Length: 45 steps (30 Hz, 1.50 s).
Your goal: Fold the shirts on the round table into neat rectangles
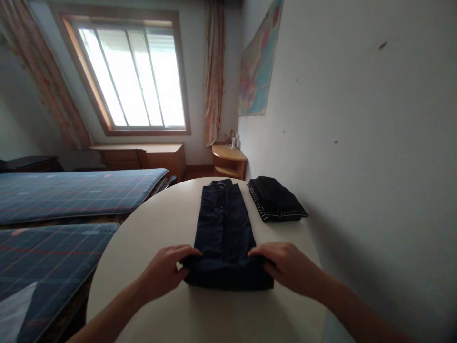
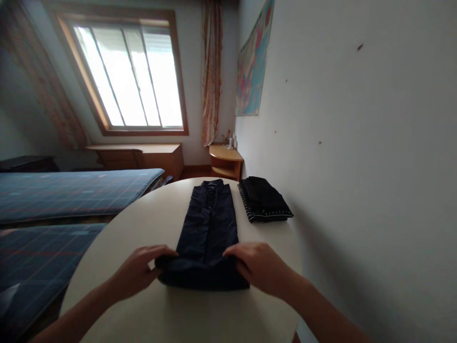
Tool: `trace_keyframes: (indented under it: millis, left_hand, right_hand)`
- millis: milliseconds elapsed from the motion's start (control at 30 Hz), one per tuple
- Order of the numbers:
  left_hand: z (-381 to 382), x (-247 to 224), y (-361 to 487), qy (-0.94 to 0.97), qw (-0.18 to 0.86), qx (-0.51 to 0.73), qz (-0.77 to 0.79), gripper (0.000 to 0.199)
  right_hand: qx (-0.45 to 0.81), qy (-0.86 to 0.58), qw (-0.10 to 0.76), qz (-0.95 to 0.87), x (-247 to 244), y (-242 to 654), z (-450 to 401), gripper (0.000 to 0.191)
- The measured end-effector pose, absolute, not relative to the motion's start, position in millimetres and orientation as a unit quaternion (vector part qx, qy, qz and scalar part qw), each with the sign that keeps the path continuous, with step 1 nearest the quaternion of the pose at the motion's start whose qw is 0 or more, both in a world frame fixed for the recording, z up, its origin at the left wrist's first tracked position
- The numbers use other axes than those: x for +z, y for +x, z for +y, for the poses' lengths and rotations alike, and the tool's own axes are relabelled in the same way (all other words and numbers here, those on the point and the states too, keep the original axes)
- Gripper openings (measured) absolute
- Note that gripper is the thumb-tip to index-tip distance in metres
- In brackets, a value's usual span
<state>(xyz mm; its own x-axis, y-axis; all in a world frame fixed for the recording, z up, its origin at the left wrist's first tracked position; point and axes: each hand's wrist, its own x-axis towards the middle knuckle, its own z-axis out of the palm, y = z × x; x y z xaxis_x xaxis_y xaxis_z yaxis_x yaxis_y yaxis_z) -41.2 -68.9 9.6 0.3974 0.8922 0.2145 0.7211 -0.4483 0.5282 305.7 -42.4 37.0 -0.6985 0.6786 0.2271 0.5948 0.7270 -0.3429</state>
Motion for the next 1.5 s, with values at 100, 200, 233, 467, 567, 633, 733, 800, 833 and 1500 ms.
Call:
trace_keyframes:
  millis: [100,200,233,467,567,633,733,800,833,1500]
  left_hand:
    - [-20,5,-39,0.772,0.157,0.258,0.559,0.041]
    - [21,-8,-34,0.751,0.151,0.236,0.598,0.035]
    - [31,-13,-32,0.748,0.145,0.230,0.606,0.035]
    - [44,-49,-26,0.733,0.105,0.209,0.638,0.035]
    - [39,-53,-28,0.738,0.100,0.203,0.636,0.032]
    - [36,-53,-31,0.748,0.105,0.193,0.627,0.030]
    - [31,-52,-36,0.760,0.112,0.181,0.615,0.029]
    - [26,-50,-38,0.770,0.116,0.171,0.604,0.027]
    - [23,-49,-38,0.775,0.120,0.166,0.599,0.025]
    - [-82,-19,-27,0.746,0.303,0.075,0.588,0.039]
  right_hand:
    - [0.060,-0.428,0.213,-0.876,33,296,8,0.030]
    - [0.028,-0.477,0.211,-0.853,19,281,50,0.027]
    - [0.027,-0.490,0.208,-0.846,13,276,61,0.027]
    - [0.067,-0.525,0.160,-0.833,-34,264,88,0.023]
    - [0.077,-0.522,0.185,-0.829,-43,269,84,0.023]
    - [0.085,-0.515,0.197,-0.830,-44,272,78,0.022]
    - [0.107,-0.498,0.206,-0.836,-42,276,69,0.021]
    - [0.118,-0.491,0.210,-0.837,-41,279,62,0.020]
    - [0.124,-0.488,0.213,-0.837,-41,281,59,0.020]
    - [0.303,-0.385,0.079,-0.868,-10,303,-34,0.025]
